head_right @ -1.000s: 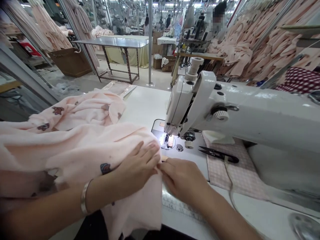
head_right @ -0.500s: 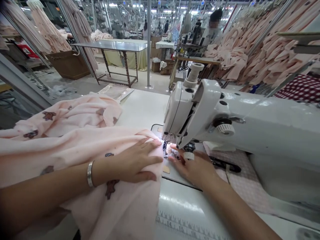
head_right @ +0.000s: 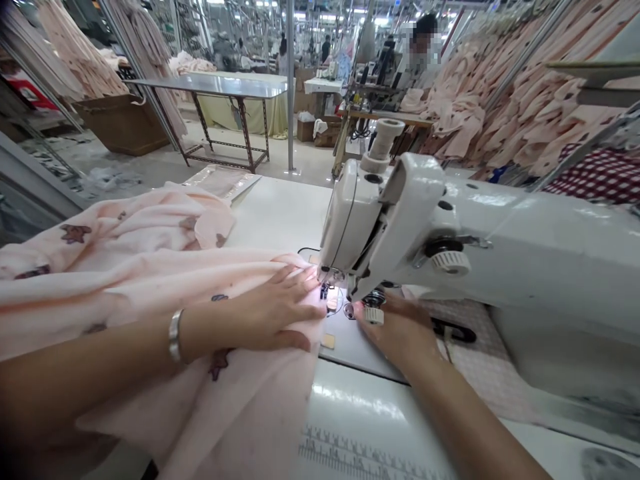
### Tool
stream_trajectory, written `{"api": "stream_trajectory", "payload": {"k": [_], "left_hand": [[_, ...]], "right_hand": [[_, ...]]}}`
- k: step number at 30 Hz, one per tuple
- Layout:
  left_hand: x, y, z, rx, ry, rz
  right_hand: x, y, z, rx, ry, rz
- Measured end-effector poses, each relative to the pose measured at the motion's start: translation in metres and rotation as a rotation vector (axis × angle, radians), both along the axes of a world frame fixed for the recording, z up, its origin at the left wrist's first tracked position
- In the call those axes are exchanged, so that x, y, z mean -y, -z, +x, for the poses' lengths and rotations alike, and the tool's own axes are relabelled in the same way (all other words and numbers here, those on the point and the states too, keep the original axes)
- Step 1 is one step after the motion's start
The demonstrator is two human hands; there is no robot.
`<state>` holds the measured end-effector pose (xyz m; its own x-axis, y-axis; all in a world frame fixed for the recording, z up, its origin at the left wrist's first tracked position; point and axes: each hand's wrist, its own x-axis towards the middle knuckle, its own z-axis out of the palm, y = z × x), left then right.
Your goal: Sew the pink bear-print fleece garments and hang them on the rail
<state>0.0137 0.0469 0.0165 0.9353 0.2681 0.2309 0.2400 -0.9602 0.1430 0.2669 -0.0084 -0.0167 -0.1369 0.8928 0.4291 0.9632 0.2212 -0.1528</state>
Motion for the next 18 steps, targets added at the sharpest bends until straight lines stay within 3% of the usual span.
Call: {"api": "stream_trajectory", "payload": {"k": [5, 8, 12, 15, 18], "left_hand": [[0.038, -0.003, -0.002, 0.018, -0.043, -0.043], [0.041, 0.003, -0.005, 0.067, -0.044, -0.103], [0.027, 0.012, -0.005, 0.128, -0.015, -0.149], [0.018, 0.015, -0.002, 0.147, -0.017, -0.15], [0.016, 0.013, 0.0, 0.143, -0.019, -0.169]], "right_hand": [[0.008, -0.008, -0.003, 0.039, -0.119, 0.054], [0.021, -0.017, -0.017, 0.053, -0.366, 0.045], [0.036, -0.026, -0.045, 0.072, -0.703, -0.027], [0.039, -0.024, -0.053, 0.099, -0.713, -0.064], [0.034, -0.018, -0.045, 0.105, -0.57, -0.037]]}}
